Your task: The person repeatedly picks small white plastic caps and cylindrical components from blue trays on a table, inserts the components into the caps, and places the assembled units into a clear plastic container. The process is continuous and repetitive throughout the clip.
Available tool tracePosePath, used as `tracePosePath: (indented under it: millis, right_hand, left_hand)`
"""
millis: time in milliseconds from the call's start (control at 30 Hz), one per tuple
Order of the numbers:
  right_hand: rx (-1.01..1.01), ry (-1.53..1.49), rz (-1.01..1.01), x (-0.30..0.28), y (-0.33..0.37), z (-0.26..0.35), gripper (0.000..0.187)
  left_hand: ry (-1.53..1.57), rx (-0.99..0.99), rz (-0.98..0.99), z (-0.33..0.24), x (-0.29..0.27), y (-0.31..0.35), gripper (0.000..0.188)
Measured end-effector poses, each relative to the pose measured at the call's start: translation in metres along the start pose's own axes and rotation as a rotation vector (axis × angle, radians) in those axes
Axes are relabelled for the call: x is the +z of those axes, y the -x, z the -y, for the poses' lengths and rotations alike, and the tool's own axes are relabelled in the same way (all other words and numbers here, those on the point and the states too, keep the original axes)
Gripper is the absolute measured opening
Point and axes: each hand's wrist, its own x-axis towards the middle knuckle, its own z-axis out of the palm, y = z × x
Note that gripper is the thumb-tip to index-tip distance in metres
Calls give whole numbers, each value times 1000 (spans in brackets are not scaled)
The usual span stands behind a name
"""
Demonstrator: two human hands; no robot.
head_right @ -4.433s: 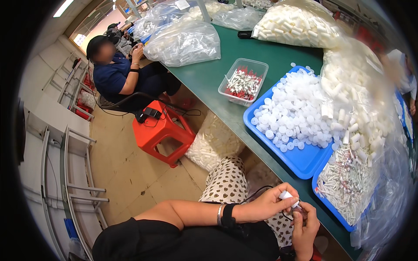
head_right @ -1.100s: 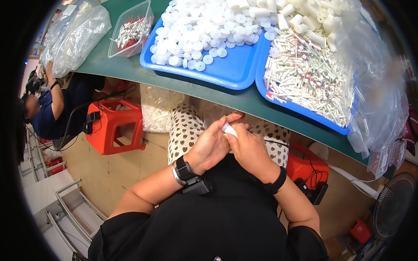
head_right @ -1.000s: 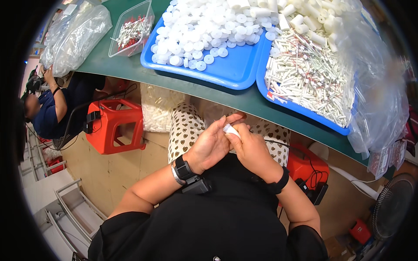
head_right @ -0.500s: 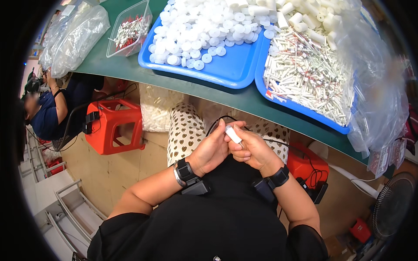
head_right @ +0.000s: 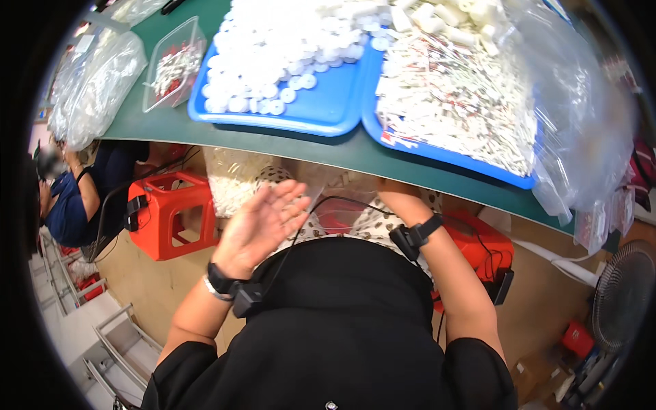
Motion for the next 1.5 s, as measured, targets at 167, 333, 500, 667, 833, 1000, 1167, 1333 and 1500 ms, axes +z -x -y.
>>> tracePosePath:
  millis: [167,333,500,667,833,1000,1167,1333,1500]
  right_hand:
    - [29,-56,61,-55,56,7,27]
    - [146,153,106,-127,145,-63,22]
    - [618,477,460,-181,207,-124,42]
    - [922,431,590,-120,248,-147,93]
    - [1054,273,309,-48,278,-164,100]
    - [983,257,291,-51,284,-170,96]
    - [836,303,337,-65,277,-171,94]
    - [712,421,383,-70,279,-171,92]
    - [579,485,414,-82,290,-180,92]
  left_hand:
    - [115,68,3,-25,-26,12,34]
    - [214,3,-68,-20,-45,2,26]
    - [194,-52,-87,-8,-36,-14,23]
    - [178,-60,-52,-13,-31,-22,21]
    - [176,-63,-76,-13,-31,-21,22]
    - [178,-73,-72,-12,-31,-23,23]
    - [171,-91,-53,-10,-31,-29,23]
    - [204,-105,-49,-8,-30,-26,24]
    - [191,-114,-31,-9,-33,-25,24]
